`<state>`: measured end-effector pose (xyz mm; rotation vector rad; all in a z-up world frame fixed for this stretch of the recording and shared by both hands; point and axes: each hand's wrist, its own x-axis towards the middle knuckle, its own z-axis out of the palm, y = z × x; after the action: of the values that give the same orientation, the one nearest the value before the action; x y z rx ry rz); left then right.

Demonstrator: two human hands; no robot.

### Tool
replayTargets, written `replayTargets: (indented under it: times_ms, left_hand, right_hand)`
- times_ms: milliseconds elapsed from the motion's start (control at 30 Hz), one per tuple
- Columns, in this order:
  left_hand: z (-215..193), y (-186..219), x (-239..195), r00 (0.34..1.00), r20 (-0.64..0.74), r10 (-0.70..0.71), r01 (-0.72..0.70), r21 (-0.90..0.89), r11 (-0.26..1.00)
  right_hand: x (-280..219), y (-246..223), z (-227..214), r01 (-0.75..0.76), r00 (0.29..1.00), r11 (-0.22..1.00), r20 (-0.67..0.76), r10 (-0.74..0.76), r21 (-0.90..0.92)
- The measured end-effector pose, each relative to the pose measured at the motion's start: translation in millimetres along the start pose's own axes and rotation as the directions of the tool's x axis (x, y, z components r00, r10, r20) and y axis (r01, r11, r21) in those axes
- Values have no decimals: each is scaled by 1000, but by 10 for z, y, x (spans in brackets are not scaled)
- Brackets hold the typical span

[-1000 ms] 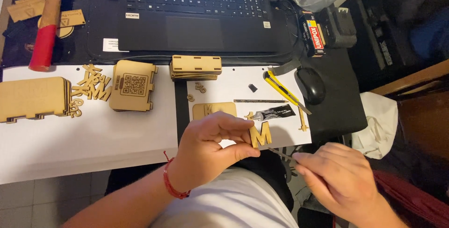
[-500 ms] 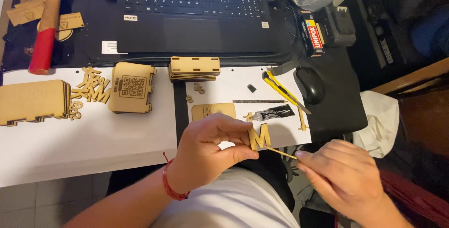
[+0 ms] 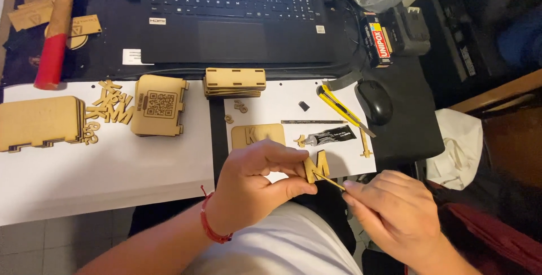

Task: Assembling a laser-cut wooden sign by gluing individual letters and numbers onto a base plate.

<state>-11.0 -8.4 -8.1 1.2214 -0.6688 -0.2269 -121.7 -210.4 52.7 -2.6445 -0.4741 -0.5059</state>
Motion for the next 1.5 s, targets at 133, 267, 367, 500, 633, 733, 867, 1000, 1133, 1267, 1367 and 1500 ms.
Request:
replayTargets:
  times_ms: [133, 267, 367, 500, 633, 733, 867, 1000, 1133, 1267, 1367, 1500]
  left_hand:
    - [4, -70, -18, 999, -25, 29, -29, -16, 999]
    - [2, -84, -23, 999, -48, 10, -10, 0, 1000]
    - [19, -123, -38, 996, -68, 50, -45, 66, 997]
    - [24, -138, -55, 986, -85, 143, -130, 143, 981]
    - [-3, -103, -57, 986, -73, 149, -136, 156, 978]
    - [11, -114, -57, 987, -75, 143, -131, 142, 981]
    - [33, -150, -66, 985, -87, 151, -141, 108, 984]
    - [50, -172, -77, 986, -103, 128, -120, 77, 990]
    - [14, -160, -71, 993, -102, 54, -50, 45, 998]
    - [-1, -152, -71, 993, -99, 67, -57, 106, 993]
    - [-1, -102, -43, 991, -78, 113, -100, 151, 984]
    - [-216, 144, 106, 997, -69, 19, 8, 371, 929]
  right_hand:
    - [-28, -11, -12, -6, 1000, 1000, -6, 6, 15]
    - [-123, -26, 15, -114, 991, 981, -55, 124, 157]
    - [-226, -76, 118, -243, 956, 939, -102, 274, 245]
    - [-206, -139, 262, -328, 923, 920, -135, 361, 216]
    - [-204, -142, 280, -342, 919, 913, -125, 375, 224]
    - [-148, -153, 254, -267, 945, 934, -124, 302, 238]
    - [-164, -151, 262, -266, 948, 934, -112, 299, 239]
    - [-285, -123, 303, -291, 938, 931, -126, 323, 220]
    - [-457, -90, 313, -295, 919, 919, -185, 348, 260]
    - [-498, -61, 298, -281, 906, 913, -233, 354, 297]
    - [-445, -93, 272, -280, 923, 914, -180, 341, 293]
    - [-767, 107, 364, -359, 847, 852, -251, 469, 381]
